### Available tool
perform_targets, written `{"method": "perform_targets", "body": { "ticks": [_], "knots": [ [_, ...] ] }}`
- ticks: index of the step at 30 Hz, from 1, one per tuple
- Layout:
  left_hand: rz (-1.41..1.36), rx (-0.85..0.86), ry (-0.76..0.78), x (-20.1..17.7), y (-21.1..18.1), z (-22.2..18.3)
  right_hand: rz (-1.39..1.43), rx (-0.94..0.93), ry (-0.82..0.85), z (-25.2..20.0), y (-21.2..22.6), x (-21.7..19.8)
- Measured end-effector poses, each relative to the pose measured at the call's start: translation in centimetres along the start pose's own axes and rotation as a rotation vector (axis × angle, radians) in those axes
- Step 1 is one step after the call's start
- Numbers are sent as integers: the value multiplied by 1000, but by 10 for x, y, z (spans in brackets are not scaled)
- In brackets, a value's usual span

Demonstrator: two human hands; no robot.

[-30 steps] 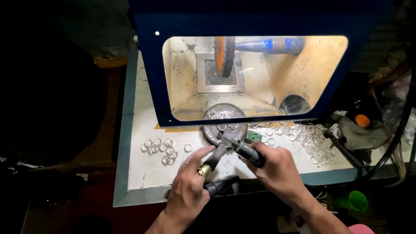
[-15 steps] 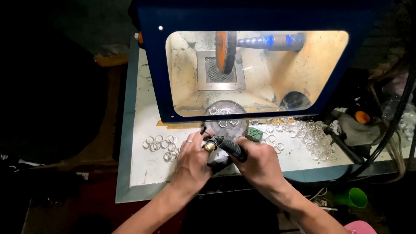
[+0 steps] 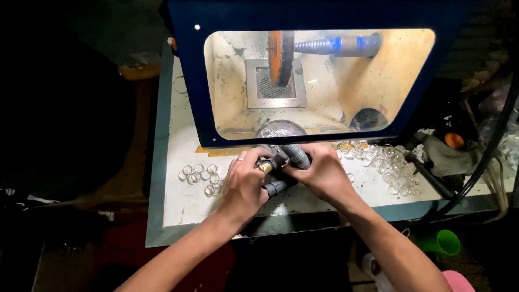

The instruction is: Polishing small metal rings using a handheld rotary tool and polishing compound at a jewelry workbench.

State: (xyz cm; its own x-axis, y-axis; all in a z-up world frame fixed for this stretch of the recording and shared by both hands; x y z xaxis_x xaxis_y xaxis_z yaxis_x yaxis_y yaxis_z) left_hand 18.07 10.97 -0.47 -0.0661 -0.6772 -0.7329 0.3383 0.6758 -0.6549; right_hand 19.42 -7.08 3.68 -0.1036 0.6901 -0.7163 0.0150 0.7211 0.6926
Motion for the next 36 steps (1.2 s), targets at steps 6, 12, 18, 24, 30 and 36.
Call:
{"method": "perform_targets", "body": {
  "ticks": [6, 12, 18, 24, 30, 36],
  "knots": [
    [17, 6, 28, 2, 5, 6, -48, 31, 19, -8, 5, 0],
    [77, 39, 10, 10, 12, 13, -3, 82, 67, -16, 14, -5],
    [56, 38, 12, 2, 2, 11, 101, 52, 43, -37, 3, -27],
    [34, 43, 7, 4, 2, 8, 51, 60, -57, -70, -25, -48],
    [57, 71, 5, -3, -9, 8, -124, 88, -155, -89, -40, -51],
    [73, 94, -26, -1, -9, 6, -355, 38, -99, -88, -49, -33]
  ]
}}
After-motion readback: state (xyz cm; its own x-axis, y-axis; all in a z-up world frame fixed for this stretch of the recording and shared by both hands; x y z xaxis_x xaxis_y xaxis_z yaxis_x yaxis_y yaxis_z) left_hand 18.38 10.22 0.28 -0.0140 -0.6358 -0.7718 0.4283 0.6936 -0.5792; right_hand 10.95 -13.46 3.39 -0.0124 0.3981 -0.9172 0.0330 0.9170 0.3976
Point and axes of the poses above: each hand's wrist, its own z-axis towards the middle knuckle, its own x-axis out of the palm, y = z × x, the point moved 2 cm from there along z, towards the middle knuckle, and after that the axes turned 8 degrees about -x, right-handed, at the moved point
